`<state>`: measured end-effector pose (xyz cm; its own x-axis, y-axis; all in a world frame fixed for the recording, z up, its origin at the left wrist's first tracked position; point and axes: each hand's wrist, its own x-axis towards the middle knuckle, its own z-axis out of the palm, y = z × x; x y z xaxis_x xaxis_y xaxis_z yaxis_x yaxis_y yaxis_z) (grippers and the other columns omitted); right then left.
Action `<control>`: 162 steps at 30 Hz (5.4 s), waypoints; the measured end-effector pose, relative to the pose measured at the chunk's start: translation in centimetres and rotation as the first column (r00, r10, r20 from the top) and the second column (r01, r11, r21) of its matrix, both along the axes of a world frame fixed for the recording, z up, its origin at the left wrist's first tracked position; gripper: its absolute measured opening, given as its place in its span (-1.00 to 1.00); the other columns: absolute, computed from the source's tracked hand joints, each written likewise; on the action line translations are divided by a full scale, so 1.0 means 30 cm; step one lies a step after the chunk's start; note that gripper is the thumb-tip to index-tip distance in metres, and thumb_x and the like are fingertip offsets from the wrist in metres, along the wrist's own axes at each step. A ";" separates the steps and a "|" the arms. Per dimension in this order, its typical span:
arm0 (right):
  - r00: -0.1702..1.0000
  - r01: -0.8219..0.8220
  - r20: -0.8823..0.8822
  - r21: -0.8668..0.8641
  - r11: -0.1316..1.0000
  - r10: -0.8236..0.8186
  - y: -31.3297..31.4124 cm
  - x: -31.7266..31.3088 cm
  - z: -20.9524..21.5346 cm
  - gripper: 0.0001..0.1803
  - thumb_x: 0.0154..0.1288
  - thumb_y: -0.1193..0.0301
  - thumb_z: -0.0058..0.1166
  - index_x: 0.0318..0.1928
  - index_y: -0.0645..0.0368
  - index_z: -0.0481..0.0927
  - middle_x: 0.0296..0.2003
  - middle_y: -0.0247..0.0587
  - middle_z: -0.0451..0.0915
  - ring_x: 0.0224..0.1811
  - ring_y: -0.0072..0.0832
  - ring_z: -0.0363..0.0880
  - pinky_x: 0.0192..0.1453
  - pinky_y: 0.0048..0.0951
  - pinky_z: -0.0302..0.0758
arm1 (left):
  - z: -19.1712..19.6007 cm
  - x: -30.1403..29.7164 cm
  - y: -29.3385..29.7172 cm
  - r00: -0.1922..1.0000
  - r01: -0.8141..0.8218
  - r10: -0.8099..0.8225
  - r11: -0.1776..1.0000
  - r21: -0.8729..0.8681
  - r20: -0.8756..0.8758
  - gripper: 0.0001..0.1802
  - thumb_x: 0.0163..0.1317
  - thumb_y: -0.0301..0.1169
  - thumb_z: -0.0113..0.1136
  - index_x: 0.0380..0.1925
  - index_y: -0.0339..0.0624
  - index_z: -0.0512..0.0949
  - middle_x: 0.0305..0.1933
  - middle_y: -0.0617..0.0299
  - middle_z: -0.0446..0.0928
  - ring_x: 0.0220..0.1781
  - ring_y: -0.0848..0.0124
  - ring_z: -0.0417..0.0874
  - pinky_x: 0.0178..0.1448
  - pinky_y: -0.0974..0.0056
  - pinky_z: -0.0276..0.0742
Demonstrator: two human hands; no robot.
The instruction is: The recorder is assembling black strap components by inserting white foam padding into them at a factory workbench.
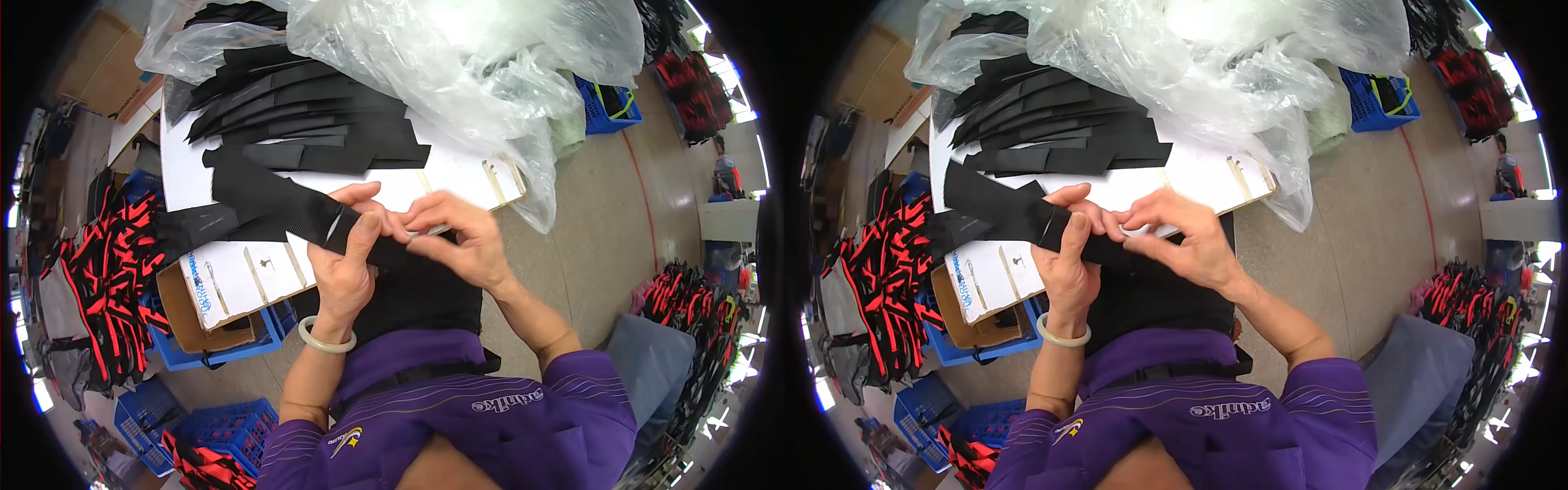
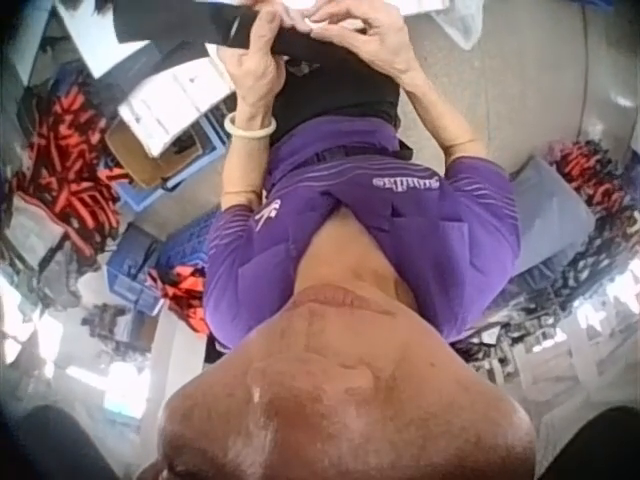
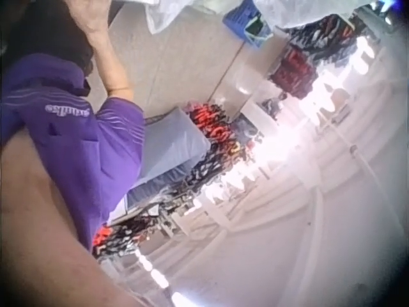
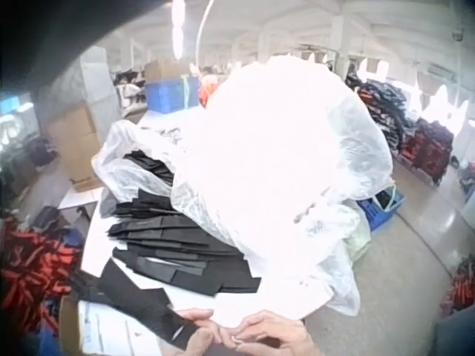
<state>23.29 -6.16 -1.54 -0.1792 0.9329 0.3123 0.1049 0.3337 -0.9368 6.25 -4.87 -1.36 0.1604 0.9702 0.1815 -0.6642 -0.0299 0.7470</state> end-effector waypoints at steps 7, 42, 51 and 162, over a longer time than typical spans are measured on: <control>0.980 -0.084 0.198 0.506 0.859 -0.021 0.107 -0.065 0.193 -0.76 -0.16 0.52 0.38 -0.38 0.16 0.64 0.03 -0.09 0.47 0.09 -0.17 0.43 0.07 -0.23 0.44 | 0.062 0.003 -0.044 0.858 -0.097 0.172 0.979 0.177 -0.483 -0.78 0.16 -0.62 0.19 -0.16 -0.43 0.55 -0.37 0.17 0.58 -0.34 0.41 0.65 -0.30 0.35 0.61; 0.759 -0.242 0.620 0.551 0.799 -0.198 0.069 0.136 -0.211 -0.85 0.01 0.48 0.24 -0.34 0.15 0.60 -0.26 -0.31 0.56 -0.16 -0.32 0.54 -0.08 -0.28 0.45 | -0.101 0.021 -0.066 0.128 0.361 0.456 0.806 0.469 -0.881 -0.34 0.02 -0.46 0.37 0.19 -0.29 0.42 0.32 -0.09 0.27 0.42 -0.10 0.21 0.41 -0.11 0.18; 0.679 0.073 0.622 0.471 0.879 -0.390 -0.004 0.249 -0.236 -0.67 0.04 0.34 0.33 -0.11 0.02 0.68 0.03 -0.32 0.55 0.18 -0.29 0.42 0.20 -0.22 0.30 | -0.205 0.020 -0.018 -0.066 0.493 0.495 0.771 0.403 -0.866 -0.19 0.00 -0.42 0.37 0.33 -0.11 0.31 0.42 0.07 0.22 0.50 0.04 0.13 0.50 -0.07 0.05; 0.777 -0.349 0.545 -0.041 0.936 0.314 0.215 -0.352 -0.221 -0.84 -0.21 0.35 0.37 -0.57 0.09 0.66 -0.58 -0.34 0.62 -0.35 -0.38 0.56 -0.03 -0.31 0.23 | -0.336 0.116 -0.090 -0.125 0.396 0.687 0.696 0.599 -0.716 -0.43 0.26 -0.30 -0.07 0.29 -0.22 0.28 0.38 -0.13 0.23 0.47 -0.07 0.18 0.47 -0.23 0.04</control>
